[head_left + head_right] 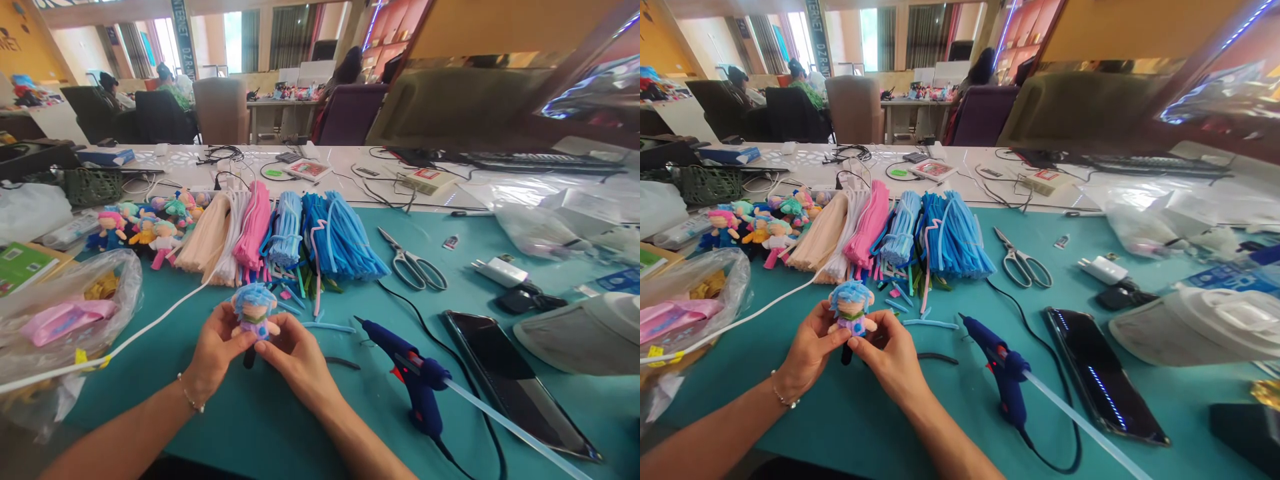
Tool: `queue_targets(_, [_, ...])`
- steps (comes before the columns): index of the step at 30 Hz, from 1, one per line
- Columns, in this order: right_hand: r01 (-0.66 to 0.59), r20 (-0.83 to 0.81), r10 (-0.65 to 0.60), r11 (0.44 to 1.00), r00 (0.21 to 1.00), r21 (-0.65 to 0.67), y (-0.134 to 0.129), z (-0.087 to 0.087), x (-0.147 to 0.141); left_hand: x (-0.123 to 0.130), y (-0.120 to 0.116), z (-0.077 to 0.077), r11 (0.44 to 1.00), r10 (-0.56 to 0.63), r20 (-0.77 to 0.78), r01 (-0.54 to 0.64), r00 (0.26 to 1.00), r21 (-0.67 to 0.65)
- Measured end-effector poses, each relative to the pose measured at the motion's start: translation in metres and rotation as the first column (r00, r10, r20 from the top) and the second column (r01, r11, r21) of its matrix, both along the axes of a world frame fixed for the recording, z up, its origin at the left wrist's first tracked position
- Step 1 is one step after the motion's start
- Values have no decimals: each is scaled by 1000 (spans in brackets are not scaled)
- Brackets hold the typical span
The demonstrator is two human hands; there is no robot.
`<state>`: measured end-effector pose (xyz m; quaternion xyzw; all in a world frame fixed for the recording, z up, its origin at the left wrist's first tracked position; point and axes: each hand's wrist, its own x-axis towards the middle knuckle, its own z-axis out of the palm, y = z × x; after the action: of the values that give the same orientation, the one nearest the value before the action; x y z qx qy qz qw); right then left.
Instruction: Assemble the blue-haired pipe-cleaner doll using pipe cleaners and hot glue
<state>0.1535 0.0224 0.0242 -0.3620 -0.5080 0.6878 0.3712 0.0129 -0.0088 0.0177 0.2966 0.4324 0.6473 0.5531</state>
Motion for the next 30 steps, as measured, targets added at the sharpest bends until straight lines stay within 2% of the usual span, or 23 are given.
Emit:
queue_targets(6, [42, -74, -46, 998, 996, -55, 1, 5, 1, 0, 0, 2, 999, -50, 52, 49, 997, 16])
queue_targets(12, [156, -40, -160, 984, 986, -86, 4, 10, 6, 0, 0, 11, 994, -99, 119, 94, 988, 52])
queue_targets(17, [158, -14, -160, 984, 987, -85, 6, 15, 8, -3, -1, 16, 986, -147, 109, 136, 983, 102])
queue_targets(25, [170, 0, -171, 981, 985, -90, 7, 16, 9, -7, 2, 17, 984, -180, 149, 179, 972, 20])
queue_targets(30, [188, 23, -187, 979, 982, -75, 7, 22, 14, -10, 6, 16, 986, -109, 271, 139, 956, -93])
